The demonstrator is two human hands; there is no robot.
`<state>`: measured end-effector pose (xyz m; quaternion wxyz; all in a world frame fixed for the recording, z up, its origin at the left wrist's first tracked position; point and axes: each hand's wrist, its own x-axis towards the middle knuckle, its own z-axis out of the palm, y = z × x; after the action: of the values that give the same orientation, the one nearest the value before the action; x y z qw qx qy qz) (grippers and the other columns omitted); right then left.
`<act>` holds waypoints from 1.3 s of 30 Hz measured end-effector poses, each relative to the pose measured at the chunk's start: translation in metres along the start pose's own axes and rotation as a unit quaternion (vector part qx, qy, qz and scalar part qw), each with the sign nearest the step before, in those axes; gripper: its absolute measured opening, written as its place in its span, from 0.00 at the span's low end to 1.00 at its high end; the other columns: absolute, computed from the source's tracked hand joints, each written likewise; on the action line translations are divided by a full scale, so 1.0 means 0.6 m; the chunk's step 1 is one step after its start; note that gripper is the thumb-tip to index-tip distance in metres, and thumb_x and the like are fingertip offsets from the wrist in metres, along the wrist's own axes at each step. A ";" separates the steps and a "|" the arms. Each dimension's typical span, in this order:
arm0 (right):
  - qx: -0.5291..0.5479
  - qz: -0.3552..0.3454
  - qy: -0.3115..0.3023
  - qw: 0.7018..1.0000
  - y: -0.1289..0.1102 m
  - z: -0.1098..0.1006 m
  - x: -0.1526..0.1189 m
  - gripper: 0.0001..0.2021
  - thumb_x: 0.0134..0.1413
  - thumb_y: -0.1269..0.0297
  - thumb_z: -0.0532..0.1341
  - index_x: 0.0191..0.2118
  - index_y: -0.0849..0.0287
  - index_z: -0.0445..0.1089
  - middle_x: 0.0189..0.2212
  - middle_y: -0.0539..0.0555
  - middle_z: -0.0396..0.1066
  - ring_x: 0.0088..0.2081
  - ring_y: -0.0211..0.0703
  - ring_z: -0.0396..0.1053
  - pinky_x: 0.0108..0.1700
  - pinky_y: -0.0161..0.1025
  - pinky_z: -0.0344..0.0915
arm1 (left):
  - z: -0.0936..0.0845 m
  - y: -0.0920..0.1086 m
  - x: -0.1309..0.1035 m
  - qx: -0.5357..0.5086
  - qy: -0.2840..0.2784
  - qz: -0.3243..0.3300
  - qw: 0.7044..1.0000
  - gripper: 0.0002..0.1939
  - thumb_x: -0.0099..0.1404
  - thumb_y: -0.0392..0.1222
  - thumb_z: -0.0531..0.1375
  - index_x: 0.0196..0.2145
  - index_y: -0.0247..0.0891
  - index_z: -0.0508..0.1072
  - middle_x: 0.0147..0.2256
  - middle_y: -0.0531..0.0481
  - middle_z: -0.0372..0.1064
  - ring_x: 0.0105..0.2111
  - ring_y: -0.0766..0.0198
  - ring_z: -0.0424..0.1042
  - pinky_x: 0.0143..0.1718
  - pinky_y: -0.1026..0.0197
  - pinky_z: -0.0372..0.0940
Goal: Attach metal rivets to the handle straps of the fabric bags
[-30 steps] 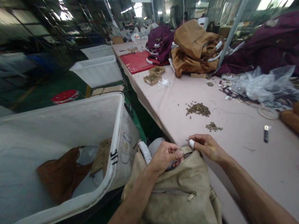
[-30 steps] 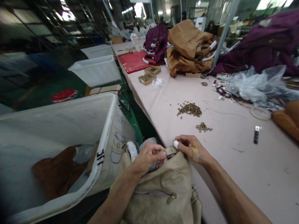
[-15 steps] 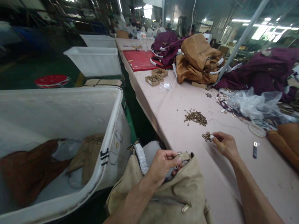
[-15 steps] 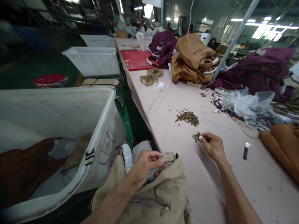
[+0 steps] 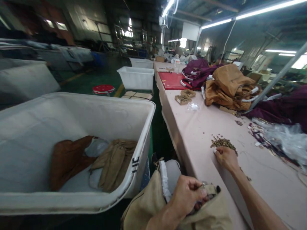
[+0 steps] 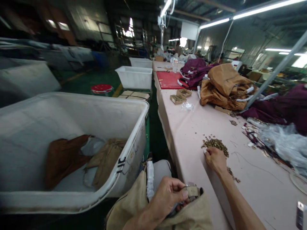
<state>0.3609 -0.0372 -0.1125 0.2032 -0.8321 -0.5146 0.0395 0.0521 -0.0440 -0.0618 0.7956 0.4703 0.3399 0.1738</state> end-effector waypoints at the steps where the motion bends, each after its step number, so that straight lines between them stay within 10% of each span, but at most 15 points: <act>1: -0.012 0.004 0.005 1.000 -0.001 0.007 0.004 0.10 0.63 0.59 0.63 0.40 0.59 0.79 0.34 0.55 0.78 0.36 0.46 0.75 0.42 0.44 0.71 | -0.001 -0.002 -0.002 0.000 0.007 -0.004 1.000 0.28 0.44 0.60 0.74 0.29 0.28 0.81 0.26 0.41 0.76 0.19 0.68 0.65 0.18 0.66 0.56; 22: -0.083 -0.011 0.014 0.996 -0.007 0.029 -0.008 0.15 0.56 0.58 0.58 0.36 0.54 0.83 0.31 0.59 0.81 0.34 0.54 0.77 0.36 0.42 0.67 | -0.013 -0.023 -0.017 0.087 0.063 0.007 0.994 0.27 0.49 0.58 0.72 0.36 0.30 0.83 0.26 0.44 0.77 0.24 0.62 0.70 0.23 0.64 0.60; 32: -0.082 -0.019 -0.046 0.995 -0.039 -0.044 -0.043 0.11 0.61 0.66 0.55 0.39 0.63 0.74 0.35 0.64 0.76 0.36 0.52 0.73 0.38 0.41 0.63 | -0.027 0.015 -0.022 0.075 -0.005 0.090 0.993 0.18 0.57 0.48 0.70 0.39 0.30 0.82 0.25 0.47 0.75 0.23 0.67 0.69 0.23 0.68 0.60; 39: 0.190 -0.195 -0.028 0.962 -0.171 -0.135 -0.181 0.09 0.70 0.63 0.53 0.50 0.54 0.68 0.46 0.57 0.73 0.46 0.47 0.72 0.49 0.42 0.66 | -0.039 0.035 -0.008 0.103 -0.008 0.116 0.988 0.15 0.60 0.47 0.68 0.37 0.30 0.81 0.27 0.47 0.74 0.23 0.67 0.69 0.24 0.67 0.61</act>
<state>0.2463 -0.1162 -0.0150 0.3473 -0.6603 -0.6551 0.1194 0.0331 -0.0220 -0.0493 0.7201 0.5876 0.2923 0.2253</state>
